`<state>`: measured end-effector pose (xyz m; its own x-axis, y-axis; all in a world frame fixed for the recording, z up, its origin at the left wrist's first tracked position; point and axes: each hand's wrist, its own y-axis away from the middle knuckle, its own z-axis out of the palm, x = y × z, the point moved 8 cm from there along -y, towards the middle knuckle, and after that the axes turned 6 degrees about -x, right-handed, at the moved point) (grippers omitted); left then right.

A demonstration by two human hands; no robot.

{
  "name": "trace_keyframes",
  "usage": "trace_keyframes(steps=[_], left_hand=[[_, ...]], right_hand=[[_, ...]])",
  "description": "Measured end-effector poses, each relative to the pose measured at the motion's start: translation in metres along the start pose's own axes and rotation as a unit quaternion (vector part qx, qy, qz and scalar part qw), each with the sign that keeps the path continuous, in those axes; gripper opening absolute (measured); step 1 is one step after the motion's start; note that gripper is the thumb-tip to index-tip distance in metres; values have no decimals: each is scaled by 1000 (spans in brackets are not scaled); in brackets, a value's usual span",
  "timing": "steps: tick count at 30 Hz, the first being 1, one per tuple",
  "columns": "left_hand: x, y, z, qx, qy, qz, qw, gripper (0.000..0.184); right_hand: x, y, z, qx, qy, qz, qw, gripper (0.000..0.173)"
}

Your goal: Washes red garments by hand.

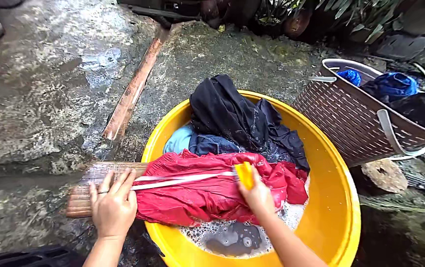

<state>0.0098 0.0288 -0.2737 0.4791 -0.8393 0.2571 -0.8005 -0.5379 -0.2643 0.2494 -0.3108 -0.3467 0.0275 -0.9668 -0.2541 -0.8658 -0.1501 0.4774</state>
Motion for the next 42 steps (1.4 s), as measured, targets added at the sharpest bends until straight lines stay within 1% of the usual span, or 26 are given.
trace_keyframes(steps=[2,3,5,6,8,9,10,11,12,14,16,18,19,21,23,25,26,27,29,32,34,35,37,40,41,42], left_hand=[[4,4,-1,29,16,19,999,46],[8,6,-2,40,23,28,999,45],[17,12,0,45,28,42,998,44],[20,17,2,43,29,48,998,43],[20,22,2,51,20,59,997,42],[19,23,1,56,11,63,996,42],[17,23,2,54,6,64,996,41],[16,22,3,51,1,62,997,43],[16,22,5,52,-6,58,997,44],[17,25,8,54,-14,46,997,44],[19,22,12,61,-15,35,997,43],[18,20,12,73,-18,29,997,43],[17,20,13,76,-18,27,997,43],[16,19,15,75,-18,24,997,44],[15,21,15,66,-20,26,997,45],[15,21,13,57,-21,34,998,44],[15,21,11,55,-22,39,997,44],[15,21,11,54,-24,44,997,45],[16,20,11,59,-29,46,997,44],[19,21,13,61,-33,44,997,44],[20,18,13,70,-37,41,996,45],[19,19,14,70,-37,38,996,45],[16,21,14,75,-33,35,996,45],[15,22,14,66,-27,44,996,45],[16,22,13,65,-24,49,996,45],[16,22,12,63,-23,52,996,45]], right_hand=[[4,-4,-18,-2,-37,52,998,78],[-19,10,-25,6,-74,36,997,77],[-98,57,-24,3,-136,-71,988,79],[-142,87,-11,-26,-145,-139,979,81],[-210,136,25,-76,-88,-269,956,83],[-223,143,42,-91,-54,-301,948,81],[-218,135,51,-106,-29,-289,951,78],[-198,114,53,-123,-6,-245,962,76],[-165,88,49,-114,6,-193,975,75],[-78,38,28,-39,6,-97,995,75],[-4,-2,1,-2,19,1,1000,78],[19,-16,-21,-13,10,74,997,80],[7,-11,-28,-12,-13,77,997,80],[-57,23,-30,-11,-67,4,998,80],[-141,86,-3,-74,-81,-138,984,82],[-198,141,34,-143,-40,-275,950,81],[-201,149,46,-164,-21,-296,941,78],[-186,140,49,-151,-10,-279,948,73],[-117,84,42,-89,-5,-175,981,69],[1,4,7,-29,11,-4,1000,78],[26,-16,-20,-37,16,74,996,82],[17,-10,-28,-33,-3,78,996,84],[-41,24,-28,-31,-64,13,997,86],[-155,104,13,-61,-77,-212,972,82],[-181,122,28,-83,-52,-278,955,80],[-191,127,40,-119,-30,-306,944,77]])
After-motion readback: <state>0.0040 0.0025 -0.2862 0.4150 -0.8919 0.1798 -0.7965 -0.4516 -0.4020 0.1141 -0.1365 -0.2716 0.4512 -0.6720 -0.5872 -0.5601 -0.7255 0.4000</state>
